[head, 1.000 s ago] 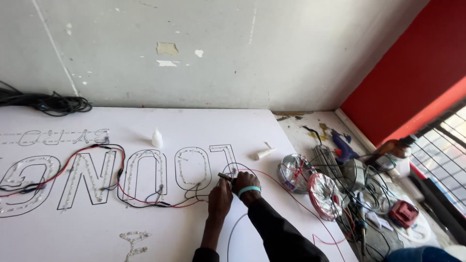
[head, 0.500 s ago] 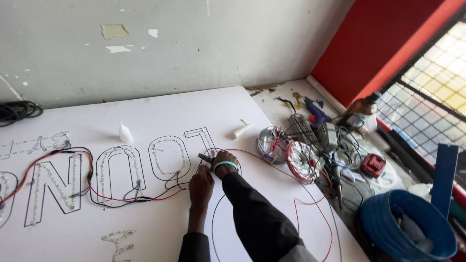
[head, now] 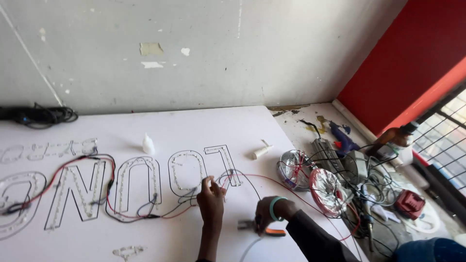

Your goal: Connecting and routing electrical wires for LED letters on a sign board using hand tools.

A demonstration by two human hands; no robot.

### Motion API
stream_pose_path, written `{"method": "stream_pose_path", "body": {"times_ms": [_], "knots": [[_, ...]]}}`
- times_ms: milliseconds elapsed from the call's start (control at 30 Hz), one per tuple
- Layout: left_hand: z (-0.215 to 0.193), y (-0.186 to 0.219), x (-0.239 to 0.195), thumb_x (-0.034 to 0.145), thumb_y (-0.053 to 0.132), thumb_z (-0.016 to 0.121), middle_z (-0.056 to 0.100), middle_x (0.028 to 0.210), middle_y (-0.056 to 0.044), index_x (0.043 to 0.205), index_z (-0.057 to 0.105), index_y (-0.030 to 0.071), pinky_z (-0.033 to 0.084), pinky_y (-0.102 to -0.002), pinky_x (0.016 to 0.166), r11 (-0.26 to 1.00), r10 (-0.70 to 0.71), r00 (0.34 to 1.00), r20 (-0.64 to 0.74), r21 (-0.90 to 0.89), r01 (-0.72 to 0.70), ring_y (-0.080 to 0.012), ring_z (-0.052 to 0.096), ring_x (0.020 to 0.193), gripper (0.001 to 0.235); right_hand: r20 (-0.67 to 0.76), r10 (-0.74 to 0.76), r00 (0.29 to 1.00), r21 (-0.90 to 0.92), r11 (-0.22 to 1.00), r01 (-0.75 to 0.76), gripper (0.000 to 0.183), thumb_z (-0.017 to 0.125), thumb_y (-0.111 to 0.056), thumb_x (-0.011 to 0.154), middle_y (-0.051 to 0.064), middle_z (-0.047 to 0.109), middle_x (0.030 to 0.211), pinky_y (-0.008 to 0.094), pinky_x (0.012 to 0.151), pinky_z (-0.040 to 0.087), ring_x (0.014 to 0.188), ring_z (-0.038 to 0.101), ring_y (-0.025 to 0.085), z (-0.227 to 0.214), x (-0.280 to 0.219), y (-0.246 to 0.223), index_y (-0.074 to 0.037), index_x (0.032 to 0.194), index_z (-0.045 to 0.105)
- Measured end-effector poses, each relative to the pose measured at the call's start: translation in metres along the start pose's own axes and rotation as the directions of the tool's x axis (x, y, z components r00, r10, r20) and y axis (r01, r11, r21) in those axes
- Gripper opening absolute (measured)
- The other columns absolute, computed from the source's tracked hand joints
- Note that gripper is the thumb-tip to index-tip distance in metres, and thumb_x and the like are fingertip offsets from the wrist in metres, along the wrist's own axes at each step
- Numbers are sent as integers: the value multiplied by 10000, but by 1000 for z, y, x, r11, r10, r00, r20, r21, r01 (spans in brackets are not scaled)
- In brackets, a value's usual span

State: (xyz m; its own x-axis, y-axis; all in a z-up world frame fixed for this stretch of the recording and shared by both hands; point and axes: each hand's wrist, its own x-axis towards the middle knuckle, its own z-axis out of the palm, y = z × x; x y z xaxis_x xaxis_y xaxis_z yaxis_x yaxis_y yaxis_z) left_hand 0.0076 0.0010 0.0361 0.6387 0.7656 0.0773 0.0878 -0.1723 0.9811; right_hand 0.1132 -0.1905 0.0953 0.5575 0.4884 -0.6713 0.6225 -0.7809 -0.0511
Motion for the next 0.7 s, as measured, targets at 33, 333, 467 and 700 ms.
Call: {"method": "stream_pose_path", "body": {"times_ms": [33,333,467,700], "knots": [[-6,14,6,1123,225,568,858,702,-53,1277,741,147,595,-391,635,1000,12,1000,6,12,-12,-225,744,533,245,-9,-5,1000,16,1000,5,622,886,-683,716,7,850,1097,404,859,582,999,749,209,0,-4,-2,-291,1199,878],[10,-49,21,848,175,863,726,849,-46,786,854,256,547,-482,618,694,328,944,35,669,-266,-324,691,854,103,-446,-233,864,-75,972,224,334,755,-596,1009,-41,812,903,450,795,570,872,745,210,-3,73,7,-288,881,775],[28,-70,27,1076,161,673,696,967,-97,1044,682,118,570,-493,699,744,348,924,159,552,-376,-327,671,945,54,-658,-134,741,153,940,305,132,719,-302,961,-30,840,1029,492,773,608,958,799,271,-19,112,-14,-262,963,846],[11,-54,36,949,-151,595,786,1092,-97,1222,722,95,610,-431,885,927,259,949,180,230,-297,-265,757,1034,389,-670,-97,736,109,968,226,197,756,-261,906,13,857,987,538,826,614,963,799,345,-7,147,-29,-266,1090,827]]}}
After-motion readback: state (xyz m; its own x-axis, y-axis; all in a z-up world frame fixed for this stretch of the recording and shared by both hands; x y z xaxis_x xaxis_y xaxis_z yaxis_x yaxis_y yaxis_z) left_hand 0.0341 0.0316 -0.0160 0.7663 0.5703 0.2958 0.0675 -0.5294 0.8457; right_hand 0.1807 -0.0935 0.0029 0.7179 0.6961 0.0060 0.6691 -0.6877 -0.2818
